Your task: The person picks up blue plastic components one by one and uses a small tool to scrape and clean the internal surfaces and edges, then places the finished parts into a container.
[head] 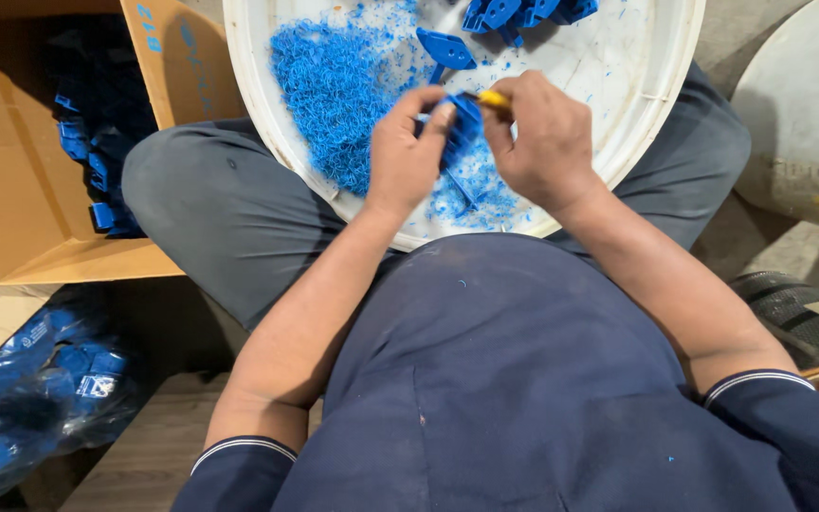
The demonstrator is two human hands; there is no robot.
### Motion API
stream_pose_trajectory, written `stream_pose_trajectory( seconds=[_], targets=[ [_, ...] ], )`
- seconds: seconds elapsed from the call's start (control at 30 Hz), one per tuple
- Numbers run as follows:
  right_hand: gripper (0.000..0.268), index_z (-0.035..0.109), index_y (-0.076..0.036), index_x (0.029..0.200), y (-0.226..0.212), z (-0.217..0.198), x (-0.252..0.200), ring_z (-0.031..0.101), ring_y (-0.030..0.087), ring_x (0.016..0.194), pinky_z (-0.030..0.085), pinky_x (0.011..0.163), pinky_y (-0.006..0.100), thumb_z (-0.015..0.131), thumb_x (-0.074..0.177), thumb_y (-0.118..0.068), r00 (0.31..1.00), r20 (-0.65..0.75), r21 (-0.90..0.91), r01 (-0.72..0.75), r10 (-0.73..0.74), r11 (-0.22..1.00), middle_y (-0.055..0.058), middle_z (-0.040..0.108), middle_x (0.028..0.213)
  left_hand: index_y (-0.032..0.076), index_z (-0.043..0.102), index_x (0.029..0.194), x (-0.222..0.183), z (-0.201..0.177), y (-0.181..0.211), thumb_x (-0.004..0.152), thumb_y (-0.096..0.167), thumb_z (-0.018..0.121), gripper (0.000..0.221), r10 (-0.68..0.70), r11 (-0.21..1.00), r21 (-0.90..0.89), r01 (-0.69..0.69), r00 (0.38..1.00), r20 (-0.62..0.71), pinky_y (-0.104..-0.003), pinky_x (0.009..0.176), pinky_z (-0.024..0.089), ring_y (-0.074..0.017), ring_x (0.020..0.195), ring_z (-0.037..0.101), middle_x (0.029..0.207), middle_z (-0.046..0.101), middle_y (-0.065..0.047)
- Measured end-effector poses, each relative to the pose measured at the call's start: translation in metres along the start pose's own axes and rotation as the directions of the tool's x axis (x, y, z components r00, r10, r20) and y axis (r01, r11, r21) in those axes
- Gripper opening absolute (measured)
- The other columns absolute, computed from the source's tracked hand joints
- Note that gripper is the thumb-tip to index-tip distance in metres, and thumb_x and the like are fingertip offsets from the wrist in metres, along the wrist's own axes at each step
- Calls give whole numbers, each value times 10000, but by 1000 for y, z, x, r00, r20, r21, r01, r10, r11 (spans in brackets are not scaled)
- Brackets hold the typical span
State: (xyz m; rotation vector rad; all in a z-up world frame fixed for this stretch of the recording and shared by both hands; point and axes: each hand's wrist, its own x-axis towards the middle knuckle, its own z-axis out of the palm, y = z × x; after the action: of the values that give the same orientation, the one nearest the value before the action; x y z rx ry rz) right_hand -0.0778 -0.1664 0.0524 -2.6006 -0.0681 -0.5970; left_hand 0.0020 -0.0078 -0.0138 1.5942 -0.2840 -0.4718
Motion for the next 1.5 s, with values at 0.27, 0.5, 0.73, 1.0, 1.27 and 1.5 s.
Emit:
stream_pose_trajectory(
  seconds=[0.27, 0.5, 0.73, 1.0, 1.27, 1.5],
  targets=[
    [75, 693, -15, 1115, 25, -11, -12, 560, 83, 705, 458, 648, 262, 708, 1045, -38, 939, 175, 347, -341, 297, 874, 35, 673, 894, 15, 661, 1245, 10, -17, -17, 1051, 154, 671, 239, 142, 982, -103, -156, 981, -133, -255, 865, 542, -93, 937, 640, 1081, 717, -38],
    [283, 599, -98, 1333, 18, -18, -10, 473, 16, 592, 414, 570, 203, 532, 1071, -181, 769, 385, 535, -637, 511, 555, -56, 688, 887, 27, 648, 1232, 8, -15, -15, 1077, 129, 624, 187, 115, 942, -318, -110, 993, -3, -248, 926, 494, -84, 1000, 589, 1087, 663, -13],
    [251, 631, -66, 1358, -7, -11, -10, 652, 126, 870, 549, 800, 292, 552, 1121, -91, 874, 408, 448, -444, 264, 776, 50, 684, 1000, 10, 675, 1099, 11, -15, -29, 1084, 171, 552, 204, 20, 845, -532, 53, 991, 130, -257, 913, 452, -89, 969, 561, 999, 645, -29],
    [469, 665, -34, 1236, -25, -10, 7, 661, 219, 779, 534, 731, 340, 835, 895, -308, 931, 345, 172, -185, 117, 967, 117, 702, 1034, 51, 624, 1099, 19, -3, -36, 1096, 239, 598, 190, 29, 859, -511, -21, 1000, 9, -255, 710, 489, -100, 757, 613, 814, 664, -47],
    [677, 676, -30, 1082, -26, 0, 4, 625, 242, 667, 507, 618, 371, 941, 727, -542, 925, 346, 25, -175, 156, 984, 76, 625, 781, 30, 606, 1143, 18, -1, -34, 1060, 100, 615, 109, 51, 863, -505, -13, 997, 60, -270, 764, 517, -110, 815, 634, 865, 671, -53],
    [680, 648, -26, 952, -26, 1, 3, 613, 269, 637, 486, 583, 390, 906, 727, -614, 892, 401, -29, -217, 210, 976, 81, 601, 727, 24, 594, 1148, 17, -1, -25, 1053, 77, 612, 110, 33, 861, -509, 23, 994, 101, -271, 773, 502, -111, 808, 625, 844, 674, -58]
  ],
)
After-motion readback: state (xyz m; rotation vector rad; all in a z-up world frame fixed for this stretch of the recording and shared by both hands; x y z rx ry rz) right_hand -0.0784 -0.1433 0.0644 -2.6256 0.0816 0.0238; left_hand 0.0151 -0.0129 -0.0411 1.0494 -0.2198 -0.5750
